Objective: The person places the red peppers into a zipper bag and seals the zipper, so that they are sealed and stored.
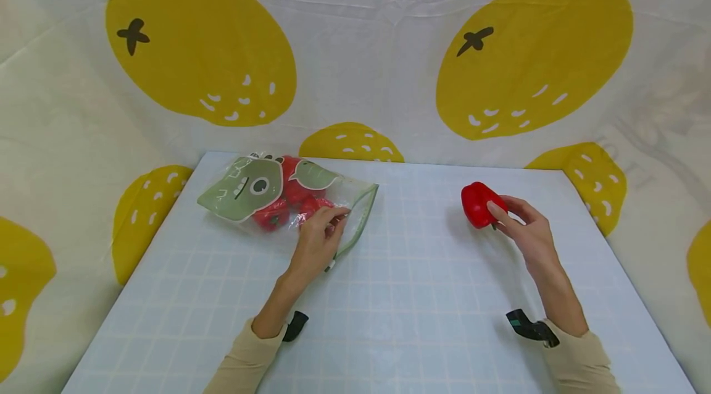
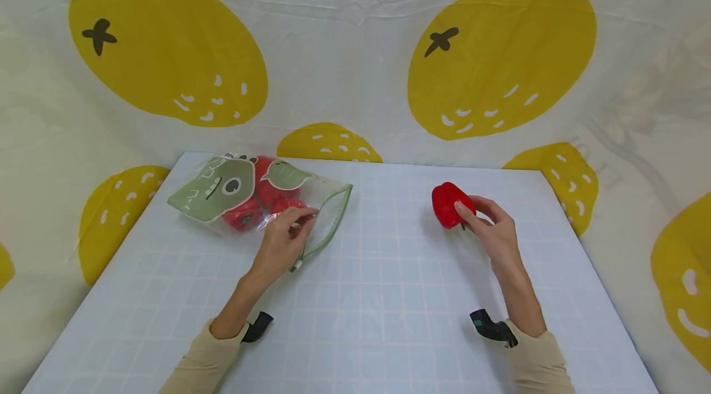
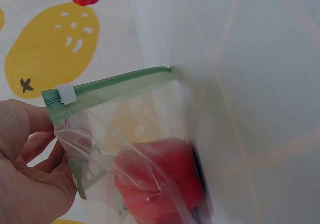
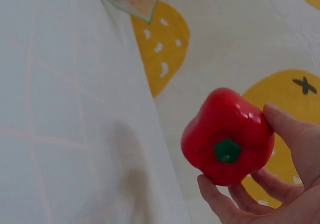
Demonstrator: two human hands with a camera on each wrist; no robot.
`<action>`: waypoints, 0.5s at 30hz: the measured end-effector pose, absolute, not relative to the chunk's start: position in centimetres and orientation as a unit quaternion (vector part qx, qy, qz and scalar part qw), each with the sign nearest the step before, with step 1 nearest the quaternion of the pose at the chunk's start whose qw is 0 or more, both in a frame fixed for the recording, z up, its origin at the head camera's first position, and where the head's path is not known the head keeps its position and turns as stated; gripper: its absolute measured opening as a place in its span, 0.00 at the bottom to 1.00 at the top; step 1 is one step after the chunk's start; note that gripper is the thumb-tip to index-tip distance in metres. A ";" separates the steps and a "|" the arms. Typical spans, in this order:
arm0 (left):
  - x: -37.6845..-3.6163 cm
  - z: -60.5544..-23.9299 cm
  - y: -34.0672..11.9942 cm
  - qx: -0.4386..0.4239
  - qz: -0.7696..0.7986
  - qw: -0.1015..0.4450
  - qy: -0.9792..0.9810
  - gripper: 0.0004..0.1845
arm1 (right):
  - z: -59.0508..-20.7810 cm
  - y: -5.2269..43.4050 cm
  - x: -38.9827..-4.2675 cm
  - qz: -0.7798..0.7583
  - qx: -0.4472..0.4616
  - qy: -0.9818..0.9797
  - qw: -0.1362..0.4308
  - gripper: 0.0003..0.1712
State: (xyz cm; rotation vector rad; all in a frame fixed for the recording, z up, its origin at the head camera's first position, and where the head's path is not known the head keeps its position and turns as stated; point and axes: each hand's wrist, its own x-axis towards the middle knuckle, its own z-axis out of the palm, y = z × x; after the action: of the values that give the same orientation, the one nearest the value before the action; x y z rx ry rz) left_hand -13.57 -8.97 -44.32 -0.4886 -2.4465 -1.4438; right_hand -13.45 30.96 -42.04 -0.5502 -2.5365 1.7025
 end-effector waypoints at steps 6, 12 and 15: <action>-13.6 -44.3 -8.9 -0.169 -0.496 0.131 -0.842 0.13 | -42.5 29.0 -13.8 0.564 -0.160 -0.810 0.013 0.54; -13.6 -44.1 -9.0 -0.166 -0.493 0.128 -0.844 0.13 | -43.1 26.7 -14.0 0.578 -0.128 -0.806 0.000 0.48; -13.5 -44.0 -9.0 -0.164 -0.495 0.125 -0.844 0.13 | -43.3 25.5 -14.1 0.585 -0.113 -0.803 -0.011 0.46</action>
State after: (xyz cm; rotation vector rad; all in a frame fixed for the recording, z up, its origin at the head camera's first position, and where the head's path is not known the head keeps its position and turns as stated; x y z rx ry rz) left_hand -13.54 -9.00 -44.03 -0.4773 -2.4595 -1.4414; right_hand -14.07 25.54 -43.25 -0.3572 -2.5402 1.8502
